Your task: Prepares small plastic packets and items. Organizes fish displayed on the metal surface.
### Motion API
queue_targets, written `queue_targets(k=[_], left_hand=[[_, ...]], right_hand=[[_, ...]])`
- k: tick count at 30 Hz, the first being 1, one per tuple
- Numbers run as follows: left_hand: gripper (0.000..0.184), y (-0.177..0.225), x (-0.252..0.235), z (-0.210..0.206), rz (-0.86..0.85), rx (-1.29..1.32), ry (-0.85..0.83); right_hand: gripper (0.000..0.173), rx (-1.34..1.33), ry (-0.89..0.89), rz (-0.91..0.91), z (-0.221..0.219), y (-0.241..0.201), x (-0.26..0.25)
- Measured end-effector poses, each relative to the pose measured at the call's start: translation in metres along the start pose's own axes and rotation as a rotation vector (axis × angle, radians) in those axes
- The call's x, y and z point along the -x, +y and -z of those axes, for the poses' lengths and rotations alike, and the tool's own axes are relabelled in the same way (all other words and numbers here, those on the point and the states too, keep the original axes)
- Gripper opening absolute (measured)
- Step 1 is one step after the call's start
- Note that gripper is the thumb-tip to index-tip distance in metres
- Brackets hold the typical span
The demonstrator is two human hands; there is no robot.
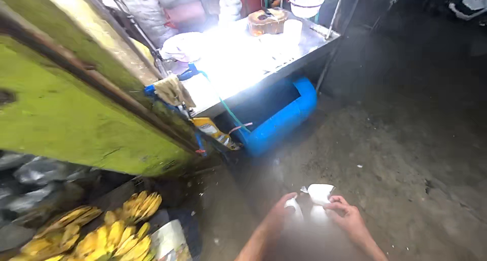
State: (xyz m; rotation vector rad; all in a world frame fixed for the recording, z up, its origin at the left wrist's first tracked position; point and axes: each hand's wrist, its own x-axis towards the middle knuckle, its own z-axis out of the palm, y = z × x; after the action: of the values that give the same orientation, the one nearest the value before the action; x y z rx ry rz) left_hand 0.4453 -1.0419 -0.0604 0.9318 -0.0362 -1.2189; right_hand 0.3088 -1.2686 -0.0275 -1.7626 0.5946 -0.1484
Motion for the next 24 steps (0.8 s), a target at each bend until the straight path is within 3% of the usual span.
queue_targets(k=[3, 5, 9, 12, 16, 19, 21, 24], left_hand=[[0.068, 0.027, -0.112, 0.053, -0.078, 0.121, -0.001], [0.054, 0.062, -0.171, 0.059, -0.131, 0.108, 0.075], [0.041, 0.157, -0.235, 0.052, -0.257, 0.052, 0.222], [0.037, 0.196, -0.271, 0.071, -0.293, -0.045, 0.417], [0.034, 0.215, -0.322, 0.109, -0.315, 0.061, 0.706], [0.034, 0.216, -0.367, 0.113, -0.361, 0.226, 0.893], [0.036, 0.227, -0.392, 0.105, -0.317, 0.249, 1.013], [0.035, 0.253, -0.432, 0.097, -0.236, 0.201, 1.059]], right_hand=[[0.011, 0.000, -0.032, -0.099, 0.028, 0.023, -0.115], [0.010, 0.113, -0.038, -0.160, 0.055, 0.011, -0.193], [0.016, 0.321, -0.027, -0.125, 0.106, -0.052, -0.354], [0.025, 0.334, -0.033, -0.041, 0.136, -0.106, -0.488], [0.026, 0.331, -0.046, 0.088, 0.155, -0.150, -0.693], [0.026, 0.285, -0.053, 0.191, 0.153, -0.183, -0.836], [0.019, 0.220, -0.046, 0.214, 0.145, -0.196, -0.914], [0.013, 0.130, -0.067, 0.162, 0.133, -0.197, -1.011]])
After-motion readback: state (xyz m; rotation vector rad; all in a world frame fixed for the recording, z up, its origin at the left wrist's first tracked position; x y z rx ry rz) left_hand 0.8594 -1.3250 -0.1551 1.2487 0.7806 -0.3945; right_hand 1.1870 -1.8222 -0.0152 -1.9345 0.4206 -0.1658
